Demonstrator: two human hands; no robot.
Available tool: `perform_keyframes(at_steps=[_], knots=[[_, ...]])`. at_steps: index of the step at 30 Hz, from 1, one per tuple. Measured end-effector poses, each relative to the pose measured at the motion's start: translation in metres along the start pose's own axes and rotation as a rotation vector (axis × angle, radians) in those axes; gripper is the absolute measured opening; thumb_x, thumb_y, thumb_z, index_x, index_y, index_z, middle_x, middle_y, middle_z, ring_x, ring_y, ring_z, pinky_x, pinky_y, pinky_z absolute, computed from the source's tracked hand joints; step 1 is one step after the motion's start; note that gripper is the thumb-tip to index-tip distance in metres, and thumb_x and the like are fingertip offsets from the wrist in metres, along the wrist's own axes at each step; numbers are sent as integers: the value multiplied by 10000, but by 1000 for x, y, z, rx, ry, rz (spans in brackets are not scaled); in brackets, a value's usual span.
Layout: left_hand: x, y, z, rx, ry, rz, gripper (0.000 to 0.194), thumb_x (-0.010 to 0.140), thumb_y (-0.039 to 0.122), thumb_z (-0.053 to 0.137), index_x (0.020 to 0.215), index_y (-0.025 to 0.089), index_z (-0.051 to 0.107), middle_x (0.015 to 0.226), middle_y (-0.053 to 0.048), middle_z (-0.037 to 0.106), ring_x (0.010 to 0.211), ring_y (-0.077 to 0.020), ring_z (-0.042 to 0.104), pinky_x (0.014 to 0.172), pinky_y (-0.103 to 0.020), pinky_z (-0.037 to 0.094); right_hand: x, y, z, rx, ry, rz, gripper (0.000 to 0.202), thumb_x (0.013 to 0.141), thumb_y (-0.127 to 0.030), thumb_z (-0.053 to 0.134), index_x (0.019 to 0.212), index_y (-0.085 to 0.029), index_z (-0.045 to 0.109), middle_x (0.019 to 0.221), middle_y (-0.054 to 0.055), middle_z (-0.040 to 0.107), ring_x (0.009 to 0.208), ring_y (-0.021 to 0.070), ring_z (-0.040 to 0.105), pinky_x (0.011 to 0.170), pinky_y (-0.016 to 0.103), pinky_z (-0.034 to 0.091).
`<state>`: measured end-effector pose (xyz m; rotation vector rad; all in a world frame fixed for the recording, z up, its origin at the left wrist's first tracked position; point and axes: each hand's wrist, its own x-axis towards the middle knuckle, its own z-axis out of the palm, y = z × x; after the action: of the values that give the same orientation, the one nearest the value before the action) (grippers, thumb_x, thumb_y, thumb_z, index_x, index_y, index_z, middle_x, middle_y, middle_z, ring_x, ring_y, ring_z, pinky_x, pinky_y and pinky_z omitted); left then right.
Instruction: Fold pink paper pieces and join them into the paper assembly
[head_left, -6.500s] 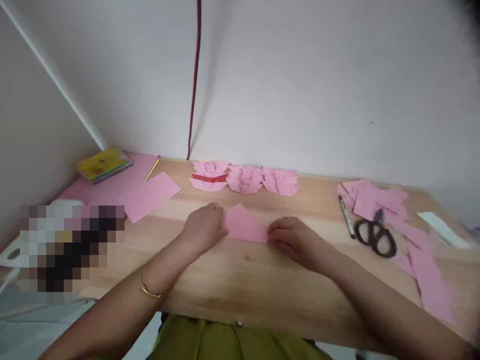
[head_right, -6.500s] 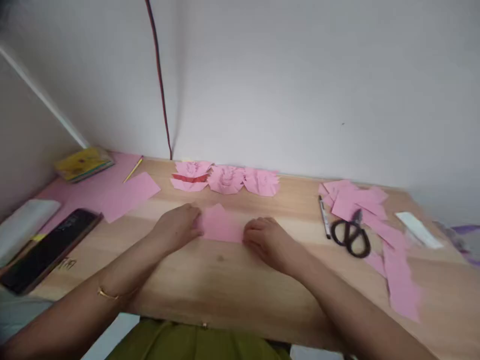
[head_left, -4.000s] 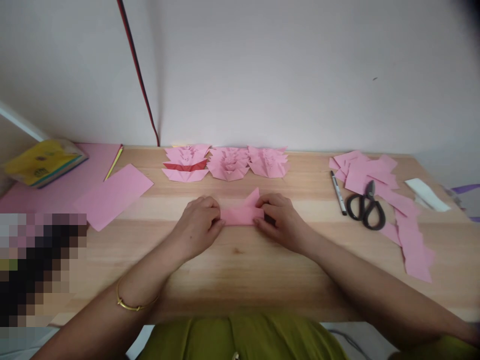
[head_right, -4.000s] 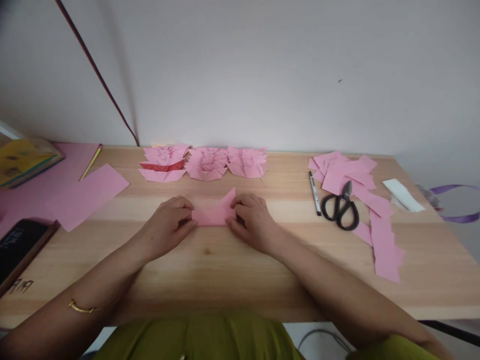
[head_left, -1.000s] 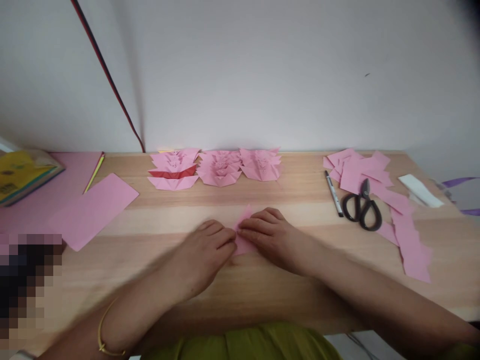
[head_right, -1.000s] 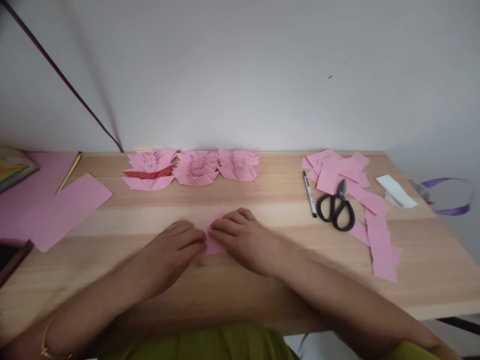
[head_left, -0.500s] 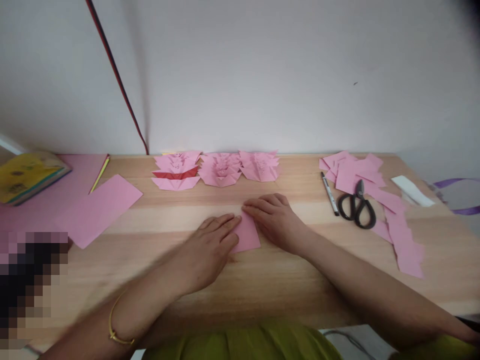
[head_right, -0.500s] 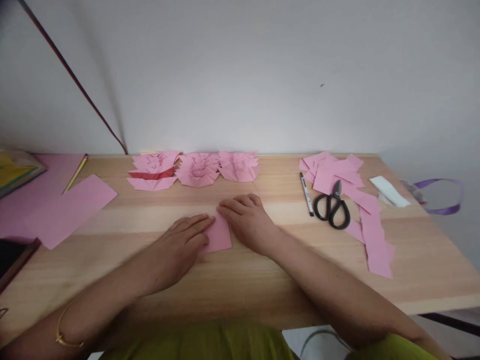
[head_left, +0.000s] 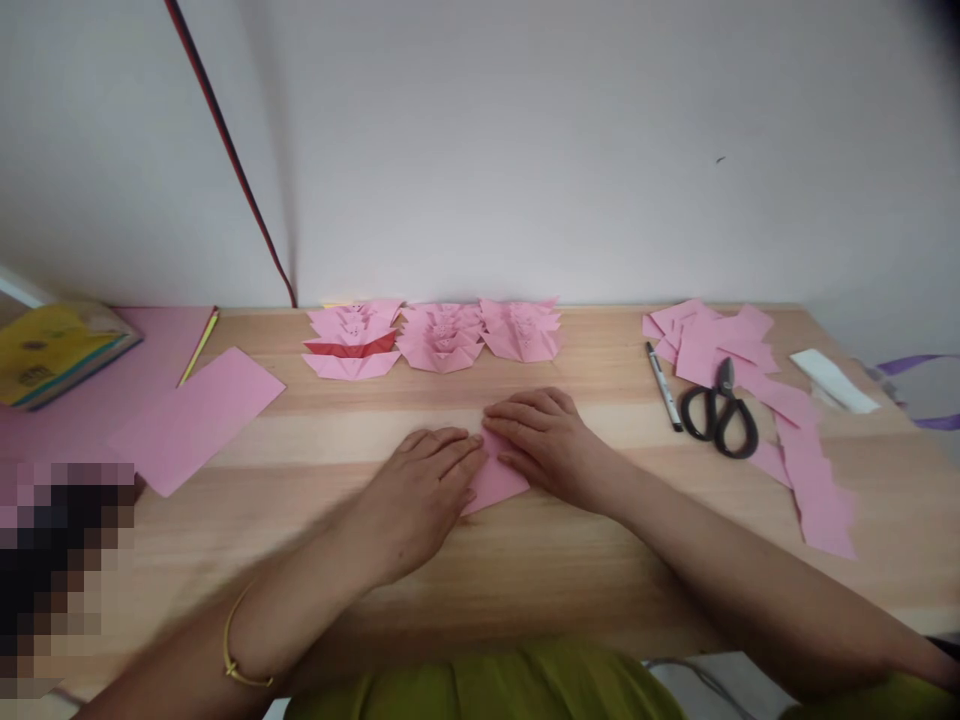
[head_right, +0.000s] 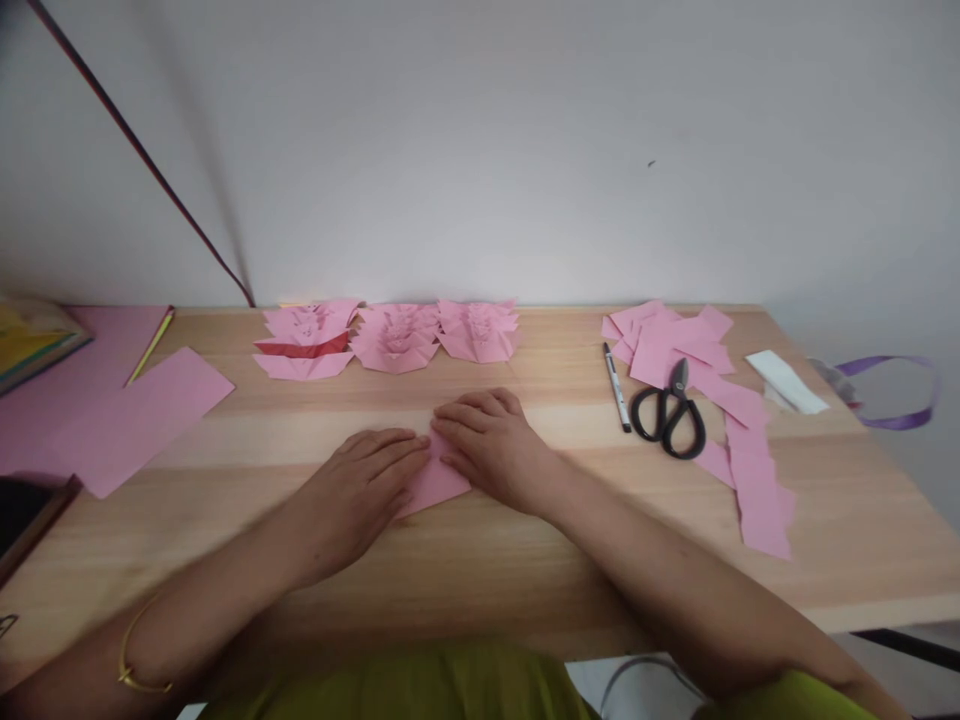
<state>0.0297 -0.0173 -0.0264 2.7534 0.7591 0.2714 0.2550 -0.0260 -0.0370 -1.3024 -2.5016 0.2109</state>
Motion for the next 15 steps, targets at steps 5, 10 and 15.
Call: perform_keyframes(at_steps=[5, 10, 15], knots=[[1, -1, 3, 9, 29, 16, 336, 894, 241, 437, 1206, 158, 531, 1265, -110, 546, 1186, -235, 442, 979, -441, 361, 0, -1, -1, -1, -3, 1, 350, 862, -313, 534, 1192, -205, 573, 1209, 93, 599, 1116, 237, 469, 962, 437, 306], [0, -1, 3, 29, 16, -3, 318, 899, 216, 418, 1185, 155, 541, 1332, -98, 494, 1205, -239, 417, 990, -445, 348, -1, -4, -2, 5, -17, 9, 395, 859, -339, 533, 1227, -195, 545, 1247, 98, 570, 1136, 249, 449, 973, 443, 297], [1, -2, 2, 18, 18, 6, 314, 900, 223, 416, 1177, 159, 550, 1314, -106, 515, 1198, -235, 422, 977, -449, 359, -1, -3, -2, 1, -26, 8, 405, 846, -336, 554, 1226, -195, 545, 1240, 103, 574, 1136, 249, 451, 975, 448, 297]])
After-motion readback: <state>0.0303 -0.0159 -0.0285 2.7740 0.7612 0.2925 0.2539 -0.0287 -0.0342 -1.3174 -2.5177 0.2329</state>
